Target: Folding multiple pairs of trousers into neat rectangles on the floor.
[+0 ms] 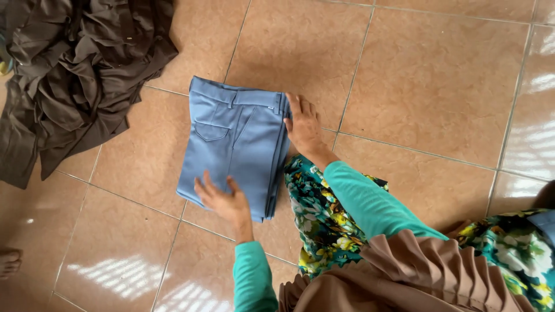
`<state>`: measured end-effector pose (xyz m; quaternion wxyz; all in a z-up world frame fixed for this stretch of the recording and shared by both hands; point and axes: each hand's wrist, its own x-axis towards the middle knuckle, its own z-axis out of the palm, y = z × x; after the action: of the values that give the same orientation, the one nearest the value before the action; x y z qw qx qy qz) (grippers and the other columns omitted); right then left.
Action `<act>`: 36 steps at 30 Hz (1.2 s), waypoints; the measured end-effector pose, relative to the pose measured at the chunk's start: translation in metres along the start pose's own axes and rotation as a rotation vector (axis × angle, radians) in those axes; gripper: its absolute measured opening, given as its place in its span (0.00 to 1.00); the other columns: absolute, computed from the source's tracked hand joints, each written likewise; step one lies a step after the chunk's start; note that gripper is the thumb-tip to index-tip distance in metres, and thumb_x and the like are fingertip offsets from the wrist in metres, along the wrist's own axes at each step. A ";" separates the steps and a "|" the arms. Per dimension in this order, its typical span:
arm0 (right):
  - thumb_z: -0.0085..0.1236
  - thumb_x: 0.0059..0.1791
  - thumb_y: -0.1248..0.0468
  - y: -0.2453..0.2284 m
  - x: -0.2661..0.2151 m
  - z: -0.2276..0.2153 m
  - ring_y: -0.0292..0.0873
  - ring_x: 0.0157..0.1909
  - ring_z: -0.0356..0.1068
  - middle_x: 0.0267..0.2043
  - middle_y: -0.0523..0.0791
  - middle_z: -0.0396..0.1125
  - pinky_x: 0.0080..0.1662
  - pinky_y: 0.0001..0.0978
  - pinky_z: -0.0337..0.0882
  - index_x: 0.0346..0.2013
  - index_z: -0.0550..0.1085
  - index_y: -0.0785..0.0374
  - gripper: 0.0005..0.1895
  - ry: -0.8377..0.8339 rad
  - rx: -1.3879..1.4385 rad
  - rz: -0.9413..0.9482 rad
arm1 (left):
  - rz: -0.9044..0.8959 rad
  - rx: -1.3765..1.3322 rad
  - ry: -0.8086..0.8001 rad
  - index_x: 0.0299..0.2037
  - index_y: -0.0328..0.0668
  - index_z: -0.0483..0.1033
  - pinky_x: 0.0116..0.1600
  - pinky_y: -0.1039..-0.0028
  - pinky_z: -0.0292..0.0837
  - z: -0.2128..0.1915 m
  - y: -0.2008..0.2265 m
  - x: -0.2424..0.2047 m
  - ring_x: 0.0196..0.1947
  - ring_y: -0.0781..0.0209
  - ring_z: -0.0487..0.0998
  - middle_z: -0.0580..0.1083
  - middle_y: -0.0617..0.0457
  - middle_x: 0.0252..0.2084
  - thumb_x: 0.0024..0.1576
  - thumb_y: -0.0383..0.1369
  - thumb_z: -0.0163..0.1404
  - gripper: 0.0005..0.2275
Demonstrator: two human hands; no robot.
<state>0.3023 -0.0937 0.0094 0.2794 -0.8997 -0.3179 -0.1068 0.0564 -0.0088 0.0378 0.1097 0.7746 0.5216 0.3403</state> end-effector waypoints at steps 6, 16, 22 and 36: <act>0.61 0.52 0.50 0.031 -0.020 -0.003 0.60 0.79 0.43 0.80 0.56 0.38 0.67 0.66 0.52 0.79 0.48 0.48 0.46 0.071 -0.216 -0.313 | 0.352 0.233 -0.166 0.74 0.49 0.56 0.73 0.38 0.27 0.046 0.090 -0.010 0.77 0.32 0.41 0.50 0.37 0.77 0.60 0.46 0.52 0.33; 0.59 0.52 0.51 0.122 -0.032 -0.049 0.61 0.77 0.47 0.76 0.56 0.49 0.66 0.72 0.48 0.77 0.53 0.51 0.41 0.024 -0.194 -0.133 | 0.529 0.127 -0.215 0.74 0.47 0.56 0.74 0.40 0.25 0.110 0.169 -0.060 0.77 0.31 0.42 0.51 0.36 0.77 0.61 0.45 0.49 0.31; 0.45 0.56 0.46 0.209 -0.074 -0.091 0.55 0.81 0.39 0.80 0.49 0.42 0.71 0.69 0.40 0.79 0.44 0.42 0.38 -0.289 -0.270 0.287 | 0.705 0.113 -0.344 0.72 0.49 0.59 0.75 0.40 0.26 0.171 0.209 -0.127 0.77 0.34 0.44 0.53 0.40 0.76 0.63 0.48 0.44 0.28; 0.50 0.54 0.43 0.364 -0.217 -0.279 0.52 0.79 0.46 0.76 0.50 0.52 0.70 0.64 0.47 0.76 0.53 0.45 0.37 -0.014 -0.451 0.800 | 1.192 -0.242 -0.750 0.70 0.41 0.62 0.73 0.35 0.34 0.155 0.396 -0.342 0.76 0.29 0.46 0.57 0.33 0.73 0.58 0.42 0.50 0.30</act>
<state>0.3603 -0.5982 0.0002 0.0935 -0.9908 0.0839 -0.0508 0.3694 -0.4533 -0.0108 0.1624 0.9752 -0.1047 0.1083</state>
